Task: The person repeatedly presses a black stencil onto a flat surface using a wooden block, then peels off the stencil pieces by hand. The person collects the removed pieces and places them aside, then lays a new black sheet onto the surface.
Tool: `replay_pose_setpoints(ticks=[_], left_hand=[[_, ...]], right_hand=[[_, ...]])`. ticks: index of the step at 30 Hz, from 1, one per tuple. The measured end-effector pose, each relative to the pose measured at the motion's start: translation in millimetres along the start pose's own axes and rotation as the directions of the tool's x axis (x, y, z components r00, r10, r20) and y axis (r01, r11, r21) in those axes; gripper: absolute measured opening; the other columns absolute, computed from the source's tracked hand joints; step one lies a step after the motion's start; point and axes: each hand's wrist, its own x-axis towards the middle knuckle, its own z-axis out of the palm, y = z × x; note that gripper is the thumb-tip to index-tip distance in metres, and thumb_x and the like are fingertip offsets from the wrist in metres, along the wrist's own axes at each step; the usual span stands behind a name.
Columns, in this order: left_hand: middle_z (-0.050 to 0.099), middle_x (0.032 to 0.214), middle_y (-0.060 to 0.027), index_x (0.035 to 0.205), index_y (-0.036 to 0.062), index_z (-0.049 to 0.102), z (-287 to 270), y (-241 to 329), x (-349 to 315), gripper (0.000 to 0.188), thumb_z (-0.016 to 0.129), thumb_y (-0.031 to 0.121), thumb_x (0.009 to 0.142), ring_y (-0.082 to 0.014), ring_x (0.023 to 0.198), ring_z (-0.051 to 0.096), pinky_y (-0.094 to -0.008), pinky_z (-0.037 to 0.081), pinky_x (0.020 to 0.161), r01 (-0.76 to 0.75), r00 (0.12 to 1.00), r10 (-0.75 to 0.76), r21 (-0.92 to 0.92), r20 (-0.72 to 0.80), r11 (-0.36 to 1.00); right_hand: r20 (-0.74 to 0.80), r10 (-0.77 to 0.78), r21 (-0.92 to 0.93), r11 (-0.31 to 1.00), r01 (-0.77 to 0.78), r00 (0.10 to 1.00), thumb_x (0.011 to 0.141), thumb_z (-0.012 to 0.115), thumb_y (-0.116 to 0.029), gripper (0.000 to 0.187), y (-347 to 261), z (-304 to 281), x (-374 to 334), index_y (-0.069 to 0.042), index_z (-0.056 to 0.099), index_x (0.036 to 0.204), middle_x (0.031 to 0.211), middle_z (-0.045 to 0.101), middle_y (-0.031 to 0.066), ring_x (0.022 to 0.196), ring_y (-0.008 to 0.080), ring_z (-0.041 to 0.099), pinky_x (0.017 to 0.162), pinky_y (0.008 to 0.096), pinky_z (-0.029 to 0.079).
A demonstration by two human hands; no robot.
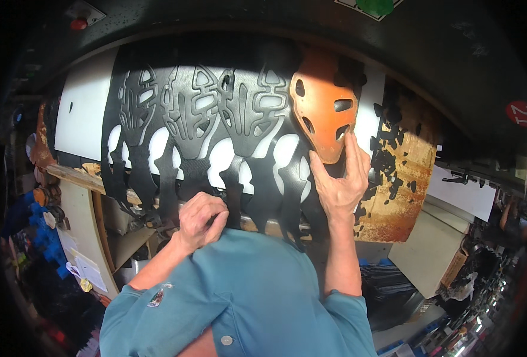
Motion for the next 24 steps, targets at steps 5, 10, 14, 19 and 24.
replay_pose_setpoints(ticks=[5, 10, 14, 19, 24], left_hand=[[0.065, 0.082, -0.0055, 0.090, 0.0075, 0.061, 4.5, 2.5, 5.1, 0.030, 0.087, 0.001, 0.078, -0.0285, 0.073, 0.065, -0.0379, 0.052, 0.061, -0.054, 0.998, 0.056, 0.096, -0.022, 0.994], [0.059, 0.075, -0.0058, 0.085, 0.0078, 0.059, 8.6, 2.3, 5.6, 0.031, 0.089, 0.005, 0.078, -0.0291, 0.070, 0.060, -0.0392, 0.049, 0.059, -0.114, 0.992, 0.121, 0.160, -0.036, 0.981], [0.058, 0.072, -0.0069, 0.080, 0.0070, 0.059, 9.7, 3.3, 3.9, 0.029, 0.088, 0.005, 0.080, -0.0288, 0.068, 0.060, -0.0399, 0.049, 0.058, -0.122, 0.988, 0.139, 0.211, -0.068, 0.970], [0.058, 0.069, -0.0088, 0.076, 0.0055, 0.060, 9.8, 4.8, 1.0, 0.027, 0.085, 0.002, 0.082, -0.0294, 0.064, 0.060, -0.0402, 0.048, 0.058, -0.122, 0.979, 0.157, 0.241, -0.132, 0.963], [0.062, 0.070, -0.0096, 0.073, 0.0042, 0.060, 10.9, 7.6, 0.2, 0.027, 0.082, 0.008, 0.088, -0.0290, 0.067, 0.063, -0.0412, 0.051, 0.061, -0.082, 0.981, 0.127, 0.281, -0.145, 0.956]], right_hand=[[-0.014, -0.022, -0.020, 1.000, 0.022, 1.000, 0.076, 0.097, -0.019, 0.075, 3.3, 1.1, 0.2, 0.006, 0.065, 0.139, 0.136, 0.069, 0.0239, 0.124, 0.0385, 0.065, 0.107, 0.0451, 0.053], [-0.059, 0.150, 0.271, 0.954, -0.129, 0.987, 0.092, 0.084, -0.019, 0.051, 2.7, -14.9, 9.4, 0.003, 0.068, 0.134, 0.126, 0.073, 0.0167, 0.114, 0.0271, 0.069, 0.103, 0.0387, 0.053], [-0.288, 0.020, 0.384, 0.918, 0.096, 0.958, 0.098, 0.075, -0.004, 0.005, -32.9, -39.8, 36.7, 0.001, 0.073, 0.099, 0.093, 0.071, 0.0068, 0.083, 0.0162, 0.066, 0.079, 0.0309, 0.054], [-0.273, -0.342, 0.285, 0.864, 0.415, 0.899, 0.097, 0.076, -0.005, 0.007, -99.4, -48.2, 84.0, 0.001, 0.073, 0.095, 0.086, 0.072, 0.0098, 0.077, 0.0206, 0.068, 0.073, 0.0318, 0.054], [-0.203, -0.323, 0.214, 0.906, 0.364, 0.924, 0.099, 0.074, -0.007, 0.009, -81.2, -52.3, 29.6, 0.002, 0.076, 0.101, 0.087, 0.076, 0.0102, 0.078, 0.0155, 0.070, 0.075, 0.0307, 0.057]])
